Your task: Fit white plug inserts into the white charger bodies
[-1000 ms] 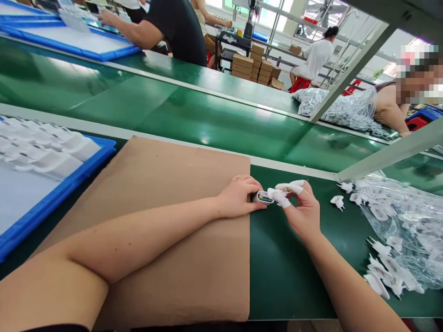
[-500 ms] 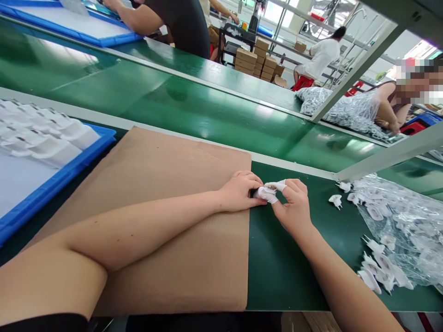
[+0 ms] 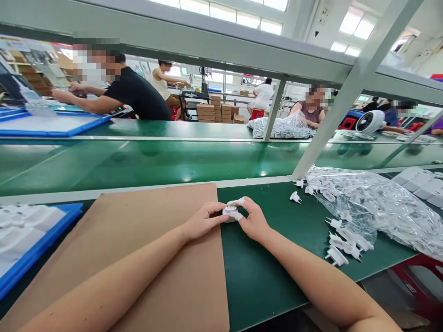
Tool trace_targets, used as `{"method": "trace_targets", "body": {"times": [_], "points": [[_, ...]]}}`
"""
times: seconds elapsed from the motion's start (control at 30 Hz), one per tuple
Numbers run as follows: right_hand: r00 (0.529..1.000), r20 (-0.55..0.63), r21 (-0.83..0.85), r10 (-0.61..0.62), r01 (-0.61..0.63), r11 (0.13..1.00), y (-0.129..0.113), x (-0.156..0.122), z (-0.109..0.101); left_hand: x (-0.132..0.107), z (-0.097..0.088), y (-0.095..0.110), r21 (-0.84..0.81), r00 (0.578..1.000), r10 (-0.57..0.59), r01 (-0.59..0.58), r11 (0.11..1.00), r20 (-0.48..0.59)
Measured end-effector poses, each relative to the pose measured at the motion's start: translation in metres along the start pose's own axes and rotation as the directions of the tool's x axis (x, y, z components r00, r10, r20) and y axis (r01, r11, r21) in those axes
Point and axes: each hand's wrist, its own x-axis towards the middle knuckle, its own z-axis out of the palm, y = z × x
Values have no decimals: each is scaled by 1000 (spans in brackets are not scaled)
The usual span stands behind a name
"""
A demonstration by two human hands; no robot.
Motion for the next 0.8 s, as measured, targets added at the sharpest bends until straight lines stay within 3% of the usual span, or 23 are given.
{"method": "trace_targets", "body": {"times": [0.2, 0.37, 0.57, 0.67, 0.8], "points": [[1000, 6, 82, 11, -11, 997, 3, 1, -4, 4, -4, -1, -135, 998, -67, 69, 988, 21], [1000, -3, 54, -9, 9, 998, 2, 3, -4, 7, -1, -4, -175, 993, -106, 97, 980, -44], [997, 73, 20, 6, -7, 1000, -4, 7, -6, 16, 7, -14, -275, 939, -312, 264, 924, -146], [995, 100, 28, 11, -14, 1000, -9, 7, -6, 14, 2, -15, -419, 918, -343, 238, 876, -197], [993, 113, 25, 39, -42, 999, -13, 7, -6, 10, -6, -14, -507, 932, -317, 191, 841, -176]]}}
